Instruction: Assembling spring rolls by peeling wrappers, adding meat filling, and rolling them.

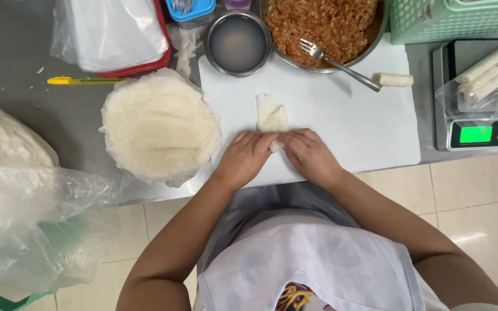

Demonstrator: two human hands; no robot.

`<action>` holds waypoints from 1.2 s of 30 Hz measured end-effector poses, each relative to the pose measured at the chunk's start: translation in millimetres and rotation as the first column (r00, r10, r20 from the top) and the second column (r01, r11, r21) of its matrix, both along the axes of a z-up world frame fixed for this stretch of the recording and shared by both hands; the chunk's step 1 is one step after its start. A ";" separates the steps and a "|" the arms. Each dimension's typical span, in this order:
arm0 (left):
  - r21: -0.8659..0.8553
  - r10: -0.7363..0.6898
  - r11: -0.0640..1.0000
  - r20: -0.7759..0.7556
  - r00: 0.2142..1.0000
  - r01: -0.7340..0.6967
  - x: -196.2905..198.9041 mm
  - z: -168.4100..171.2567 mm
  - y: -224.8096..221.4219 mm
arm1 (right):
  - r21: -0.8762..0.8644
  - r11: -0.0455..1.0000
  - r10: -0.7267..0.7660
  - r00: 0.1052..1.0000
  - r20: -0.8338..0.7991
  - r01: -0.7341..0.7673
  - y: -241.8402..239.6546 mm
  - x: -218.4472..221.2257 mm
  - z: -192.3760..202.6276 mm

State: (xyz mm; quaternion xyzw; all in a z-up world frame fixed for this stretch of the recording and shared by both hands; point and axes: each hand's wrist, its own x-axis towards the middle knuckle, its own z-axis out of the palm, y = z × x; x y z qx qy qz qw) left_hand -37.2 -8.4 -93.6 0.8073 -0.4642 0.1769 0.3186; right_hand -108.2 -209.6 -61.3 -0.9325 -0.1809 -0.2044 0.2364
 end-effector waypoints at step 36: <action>0.200 -0.057 0.978 -0.036 0.998 0.063 8.6 18.7 9.1 | 0.524 0.847 0.063 0.963 -0.262 0.087 -1.1 106.8 117.3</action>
